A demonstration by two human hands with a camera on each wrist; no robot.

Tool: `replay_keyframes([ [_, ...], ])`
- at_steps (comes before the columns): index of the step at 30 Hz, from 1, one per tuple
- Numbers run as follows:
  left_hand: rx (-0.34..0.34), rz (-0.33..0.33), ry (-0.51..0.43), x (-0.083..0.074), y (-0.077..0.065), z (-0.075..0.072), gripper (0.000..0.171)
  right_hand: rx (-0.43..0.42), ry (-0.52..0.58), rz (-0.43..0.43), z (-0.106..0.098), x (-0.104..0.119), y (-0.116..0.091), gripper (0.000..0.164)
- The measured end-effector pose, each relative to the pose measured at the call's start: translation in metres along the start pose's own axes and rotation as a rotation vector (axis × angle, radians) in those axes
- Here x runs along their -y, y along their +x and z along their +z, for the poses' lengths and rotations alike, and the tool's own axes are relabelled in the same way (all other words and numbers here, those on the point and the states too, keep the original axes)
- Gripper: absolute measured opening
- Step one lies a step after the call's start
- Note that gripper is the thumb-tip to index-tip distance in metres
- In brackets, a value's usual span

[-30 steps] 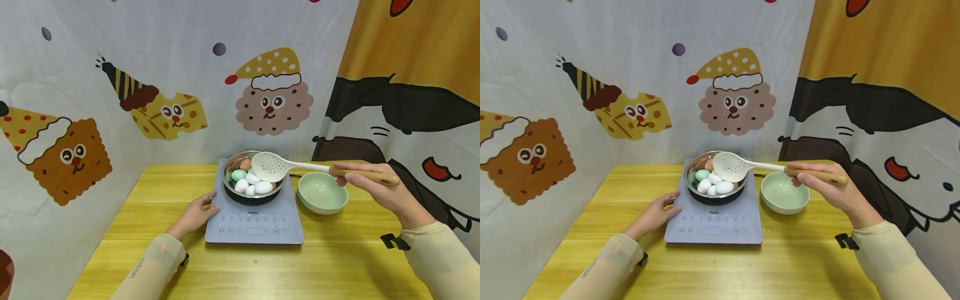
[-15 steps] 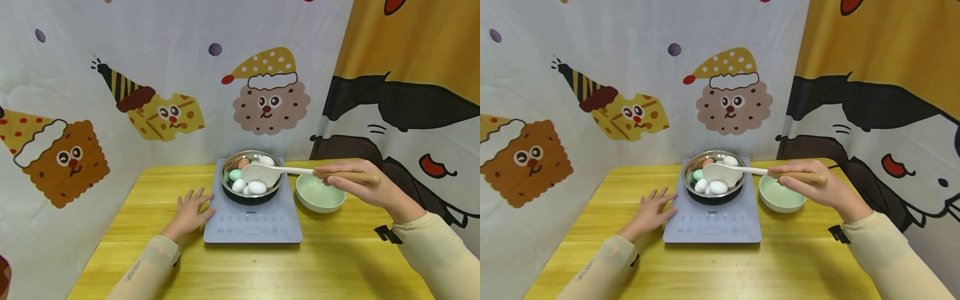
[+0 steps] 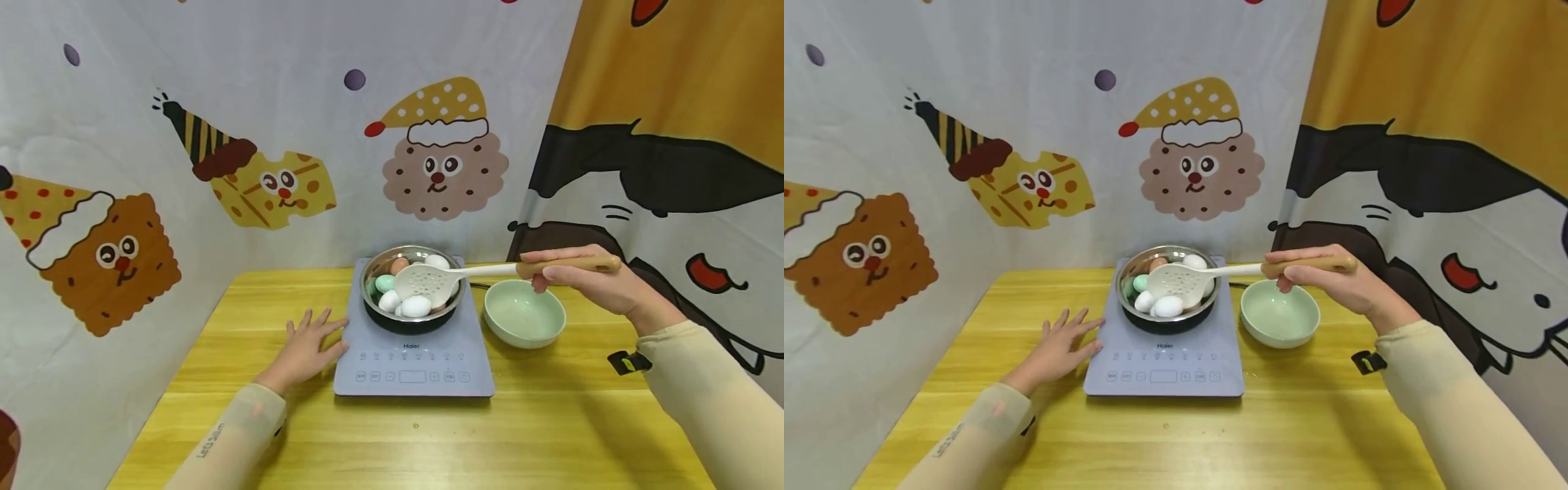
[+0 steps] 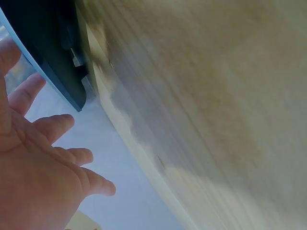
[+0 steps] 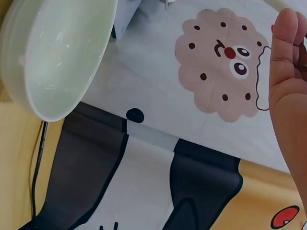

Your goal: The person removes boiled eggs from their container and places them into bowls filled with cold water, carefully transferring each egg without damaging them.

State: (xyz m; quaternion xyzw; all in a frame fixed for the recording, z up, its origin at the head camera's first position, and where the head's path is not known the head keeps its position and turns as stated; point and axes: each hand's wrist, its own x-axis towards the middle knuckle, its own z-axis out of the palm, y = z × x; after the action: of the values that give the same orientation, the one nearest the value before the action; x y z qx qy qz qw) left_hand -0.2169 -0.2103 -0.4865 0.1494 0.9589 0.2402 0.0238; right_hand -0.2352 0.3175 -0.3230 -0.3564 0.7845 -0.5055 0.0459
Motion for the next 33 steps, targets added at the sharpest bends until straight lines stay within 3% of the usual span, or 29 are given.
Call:
replay_keyframes([
  [8, 0.016, -0.009, 0.004, 0.000, -0.001, 0.001, 0.059, -0.023, -0.040, 0.131, 0.011, 0.003, 0.028, 0.034],
  [10, 0.018, -0.012, 0.003, 0.000, -0.001, 0.003, 0.059, -0.035, 0.011, 0.151, 0.014, -0.002, 0.033, 0.035],
  [13, 0.022, -0.023, -0.005, 0.000, -0.002, 0.005, 0.059, -0.035, 0.178, 0.159, 0.016, -0.015, 0.035, 0.039],
  [18, 0.026, -0.027, -0.012, -0.001, -0.004, 0.007, 0.059, -0.062, 0.441, 0.213, 0.021, -0.036, 0.024, 0.045],
  [23, 0.022, -0.031, -0.016, 0.001, -0.004, 0.007, 0.059, -0.156, 0.489, 0.296, 0.029, -0.043, 0.011, 0.045],
  [26, 0.018, -0.036, -0.022, 0.002, -0.004, 0.006, 0.060, -0.172, 0.456, 0.284, 0.032, -0.042, 0.008, 0.046],
  [33, 0.013, -0.031, -0.015, 0.003, -0.003, 0.005, 0.061, -0.120, 0.468, 0.138, 0.030, -0.040, 0.003, 0.046],
])
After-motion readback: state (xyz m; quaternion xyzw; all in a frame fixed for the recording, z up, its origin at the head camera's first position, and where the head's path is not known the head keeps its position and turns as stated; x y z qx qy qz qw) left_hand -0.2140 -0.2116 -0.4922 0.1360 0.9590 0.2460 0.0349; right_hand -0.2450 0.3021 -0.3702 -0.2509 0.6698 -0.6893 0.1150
